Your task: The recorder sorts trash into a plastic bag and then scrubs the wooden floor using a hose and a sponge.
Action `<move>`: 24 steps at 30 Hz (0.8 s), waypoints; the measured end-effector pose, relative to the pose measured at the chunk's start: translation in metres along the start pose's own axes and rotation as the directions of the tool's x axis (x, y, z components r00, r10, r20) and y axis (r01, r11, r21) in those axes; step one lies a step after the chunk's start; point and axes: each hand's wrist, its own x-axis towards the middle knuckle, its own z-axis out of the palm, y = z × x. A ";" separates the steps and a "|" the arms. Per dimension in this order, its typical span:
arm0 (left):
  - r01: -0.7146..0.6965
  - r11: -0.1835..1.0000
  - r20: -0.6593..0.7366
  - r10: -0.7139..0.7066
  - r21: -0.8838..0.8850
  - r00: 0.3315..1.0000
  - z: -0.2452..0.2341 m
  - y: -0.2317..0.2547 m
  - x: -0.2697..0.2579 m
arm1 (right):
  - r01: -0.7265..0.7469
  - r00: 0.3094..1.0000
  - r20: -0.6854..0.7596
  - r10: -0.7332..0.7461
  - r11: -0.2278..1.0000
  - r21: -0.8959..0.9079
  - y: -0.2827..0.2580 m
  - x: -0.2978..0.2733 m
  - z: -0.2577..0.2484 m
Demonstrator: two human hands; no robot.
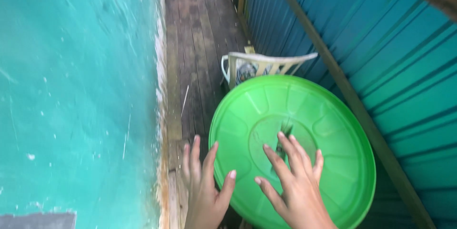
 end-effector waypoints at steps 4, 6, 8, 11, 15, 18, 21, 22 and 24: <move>0.011 1.000 0.039 -0.010 -0.026 0.999 -0.014 0.016 -0.001 | 0.013 1.000 0.002 -0.013 0.999 -0.030 -0.019 -0.001 -0.008; 0.018 1.000 0.020 -0.018 -0.019 1.000 -0.017 0.019 -0.005 | 0.028 1.000 0.015 -0.027 0.999 -0.040 -0.020 -0.003 -0.006; 0.039 0.999 0.008 -0.038 -0.017 0.999 -0.020 0.019 -0.015 | 0.019 1.000 0.025 -0.018 0.999 -0.034 -0.021 -0.008 -0.003; 0.012 0.999 -0.019 -0.011 0.037 1.000 -0.016 0.003 -0.044 | 0.039 0.999 -0.005 -0.039 0.999 -0.012 -0.015 -0.025 0.015; 0.008 0.994 -0.026 -0.006 0.108 1.000 -0.022 -0.005 -0.082 | 0.048 0.999 -0.013 -0.048 0.999 0.008 -0.016 -0.050 0.028; 0.067 0.989 0.011 -0.069 0.129 0.998 -0.038 0.016 -0.118 | 0.018 0.999 0.031 -0.019 0.999 0.031 -0.026 -0.087 0.019; 0.075 0.991 0.079 -0.084 0.112 0.993 -0.059 0.040 -0.145 | -0.033 0.999 0.031 0.032 0.998 0.053 -0.041 -0.130 0.001; 0.057 0.993 0.072 -0.065 0.106 0.995 -0.061 0.044 -0.151 | -0.029 0.999 0.026 0.028 0.998 0.052 -0.042 -0.138 -0.003; 0.024 0.995 0.051 -0.029 0.101 0.998 -0.067 0.055 -0.158 | -0.015 1.000 0.003 0.015 0.999 0.049 -0.046 -0.153 -0.013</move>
